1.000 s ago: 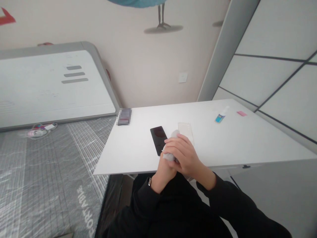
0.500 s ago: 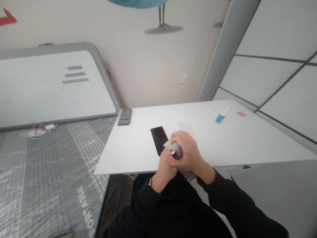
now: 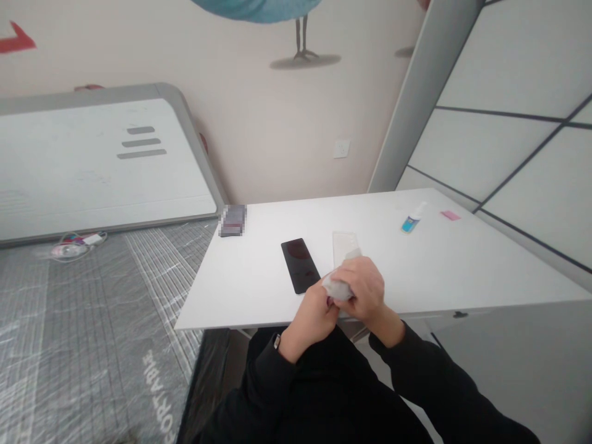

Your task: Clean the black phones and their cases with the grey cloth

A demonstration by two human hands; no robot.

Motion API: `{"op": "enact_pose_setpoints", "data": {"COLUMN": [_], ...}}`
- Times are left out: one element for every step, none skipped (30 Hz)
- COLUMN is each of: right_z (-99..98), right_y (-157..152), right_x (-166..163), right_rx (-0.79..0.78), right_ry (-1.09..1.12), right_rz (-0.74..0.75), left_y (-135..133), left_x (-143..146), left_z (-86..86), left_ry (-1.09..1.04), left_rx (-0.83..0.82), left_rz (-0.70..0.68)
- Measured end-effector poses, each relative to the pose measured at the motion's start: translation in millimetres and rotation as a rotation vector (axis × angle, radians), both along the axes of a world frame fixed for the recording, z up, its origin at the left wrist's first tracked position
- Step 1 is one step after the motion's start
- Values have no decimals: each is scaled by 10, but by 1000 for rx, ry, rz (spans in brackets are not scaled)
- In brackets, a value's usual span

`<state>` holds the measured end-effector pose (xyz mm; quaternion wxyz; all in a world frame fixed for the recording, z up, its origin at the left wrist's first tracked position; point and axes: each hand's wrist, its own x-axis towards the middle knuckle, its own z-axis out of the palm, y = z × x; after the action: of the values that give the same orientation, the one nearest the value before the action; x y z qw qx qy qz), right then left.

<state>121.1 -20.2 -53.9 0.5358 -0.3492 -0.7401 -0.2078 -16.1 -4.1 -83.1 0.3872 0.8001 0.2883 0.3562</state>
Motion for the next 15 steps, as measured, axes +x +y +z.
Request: {"op": "enact_pose_setpoints", "data": {"right_z": [-32, -62, -92, -122, -153, -187, -222, -257, -290, -319, -340, -352, -354, -347, -331], "right_y": [7, 8, 4, -4, -13, -21, -27, -28, -27, -23, -18, -16, -18, -24, -35], "right_x": [41, 76, 103, 124, 138, 151, 163, 179, 199, 223, 251, 280, 307, 329, 345], "right_rx": [-20, -54, -90, -117, -131, -138, -144, -151, -158, -168, -180, -194, -210, -231, -249], "right_ry": [83, 166, 240, 300, 341, 369, 392, 420, 462, 515, 565, 597, 604, 582, 534], "right_rz": [-44, -78, -97, -101, -96, -92, -100, -126, -165, -213, -263, -304, -329, -337, -329], "left_y": [-7, -13, -18, -21, -23, -25, -28, -34, -41, -50, -60, -70, -79, -85, -90], "left_x": [-15, -28, -38, -44, -47, -49, -49, -50, -52, -55, -58, -60, -60, -57, -52], "left_z": [10, 16, 18, 17, 13, 7, -1, -9, -18, -25, -32, -36, -39, -41, -40], "left_ry": [8, 15, 20, 19, 9, -12, -37, -53, -55, -41, -16, 15, 43, 62, 74], "left_rx": [6, 14, 24, 36, 51, 66, 73, 67, 51, 28, 4, -12, -19, -18, -13], "left_rz": [-44, -85, -122, -152, -167, -161, -136, -99, -55, -10, 26, 50, 64, 77, 90]}}
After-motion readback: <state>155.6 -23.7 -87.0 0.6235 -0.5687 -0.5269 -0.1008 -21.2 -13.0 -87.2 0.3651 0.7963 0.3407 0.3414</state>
